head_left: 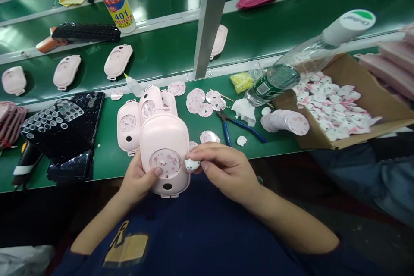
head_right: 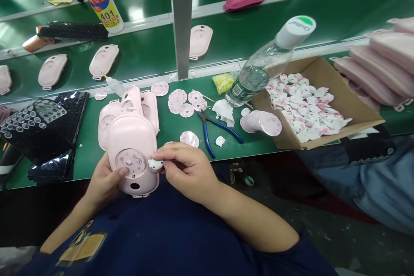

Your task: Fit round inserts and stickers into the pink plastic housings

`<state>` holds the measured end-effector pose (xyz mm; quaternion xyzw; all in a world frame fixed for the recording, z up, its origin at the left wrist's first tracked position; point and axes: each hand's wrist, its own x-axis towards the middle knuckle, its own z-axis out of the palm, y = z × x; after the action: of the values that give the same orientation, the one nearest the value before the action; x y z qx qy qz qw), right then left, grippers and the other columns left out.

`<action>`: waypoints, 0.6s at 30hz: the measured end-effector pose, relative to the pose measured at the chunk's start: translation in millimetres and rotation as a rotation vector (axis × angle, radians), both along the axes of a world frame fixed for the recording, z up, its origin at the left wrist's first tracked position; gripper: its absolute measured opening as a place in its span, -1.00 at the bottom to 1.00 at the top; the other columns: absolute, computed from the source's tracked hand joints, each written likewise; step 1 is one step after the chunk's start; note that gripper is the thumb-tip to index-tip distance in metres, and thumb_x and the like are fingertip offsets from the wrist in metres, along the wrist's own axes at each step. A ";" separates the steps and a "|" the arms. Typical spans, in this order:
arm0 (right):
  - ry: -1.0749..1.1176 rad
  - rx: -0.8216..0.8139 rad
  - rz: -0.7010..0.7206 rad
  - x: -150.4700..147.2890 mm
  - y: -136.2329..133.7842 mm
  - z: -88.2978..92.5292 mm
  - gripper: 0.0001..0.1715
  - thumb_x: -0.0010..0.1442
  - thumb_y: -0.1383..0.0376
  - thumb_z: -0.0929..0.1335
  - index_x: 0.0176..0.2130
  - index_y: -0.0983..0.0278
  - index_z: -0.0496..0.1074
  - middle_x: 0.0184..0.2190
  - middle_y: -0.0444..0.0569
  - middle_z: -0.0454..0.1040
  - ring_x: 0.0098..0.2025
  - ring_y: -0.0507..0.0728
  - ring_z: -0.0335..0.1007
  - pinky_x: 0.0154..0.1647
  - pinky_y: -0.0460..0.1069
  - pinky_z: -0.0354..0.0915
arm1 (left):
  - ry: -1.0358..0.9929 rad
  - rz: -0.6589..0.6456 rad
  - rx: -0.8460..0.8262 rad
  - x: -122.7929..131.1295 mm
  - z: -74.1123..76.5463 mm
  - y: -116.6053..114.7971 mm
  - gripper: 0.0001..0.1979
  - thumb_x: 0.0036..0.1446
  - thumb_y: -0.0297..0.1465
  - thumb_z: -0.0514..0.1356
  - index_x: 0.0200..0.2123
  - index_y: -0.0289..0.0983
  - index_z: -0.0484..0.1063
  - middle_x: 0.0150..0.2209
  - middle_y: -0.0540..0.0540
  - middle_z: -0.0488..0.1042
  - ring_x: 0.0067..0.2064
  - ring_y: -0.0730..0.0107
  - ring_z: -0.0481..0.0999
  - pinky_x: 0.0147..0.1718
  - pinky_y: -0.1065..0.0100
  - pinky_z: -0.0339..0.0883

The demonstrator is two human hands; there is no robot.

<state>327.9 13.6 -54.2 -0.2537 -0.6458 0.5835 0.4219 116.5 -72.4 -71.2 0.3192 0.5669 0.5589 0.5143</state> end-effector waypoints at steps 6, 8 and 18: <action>-0.252 0.577 -0.086 1.4 -4.5 13.3 -0.67 0.21 0.48 0.37 -0.03 0.25 0.50 -0.16 0.02 0.63 -0.11 0.10 0.58 -0.06 -0.02 0.54 | -0.001 -0.042 -0.005 7.7 -0.9 4.7 -0.44 -0.01 -0.23 0.42 0.03 -0.28 0.36 0.03 -0.25 0.56 0.01 0.03 0.56 -0.02 0.15 0.46; -0.313 0.726 -0.129 -2.5 -5.1 17.7 -0.70 0.25 0.46 0.37 -0.01 0.27 0.49 -0.17 0.04 0.63 -0.14 0.12 0.58 -0.06 0.01 0.53 | -0.010 -0.080 -0.007 12.0 0.2 8.1 -0.39 0.01 -0.21 0.41 0.08 -0.29 0.35 0.03 -0.27 0.55 0.02 0.01 0.55 -0.01 0.14 0.45; -0.500 1.018 -0.262 -20.9 1.7 18.3 -0.79 0.23 0.36 0.42 -0.09 0.33 0.50 -0.36 0.07 0.58 -0.39 0.16 0.41 -0.38 0.07 0.31 | -0.055 -0.109 0.057 22.7 5.7 13.0 -0.36 0.06 -0.18 0.39 0.15 -0.28 0.30 0.08 -0.24 0.48 0.10 0.02 0.46 0.10 0.10 0.33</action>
<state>307.0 15.4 -35.9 -0.2269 -0.8882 0.0646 0.3942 139.2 -59.3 -65.5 0.3487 0.5179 0.5546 0.5501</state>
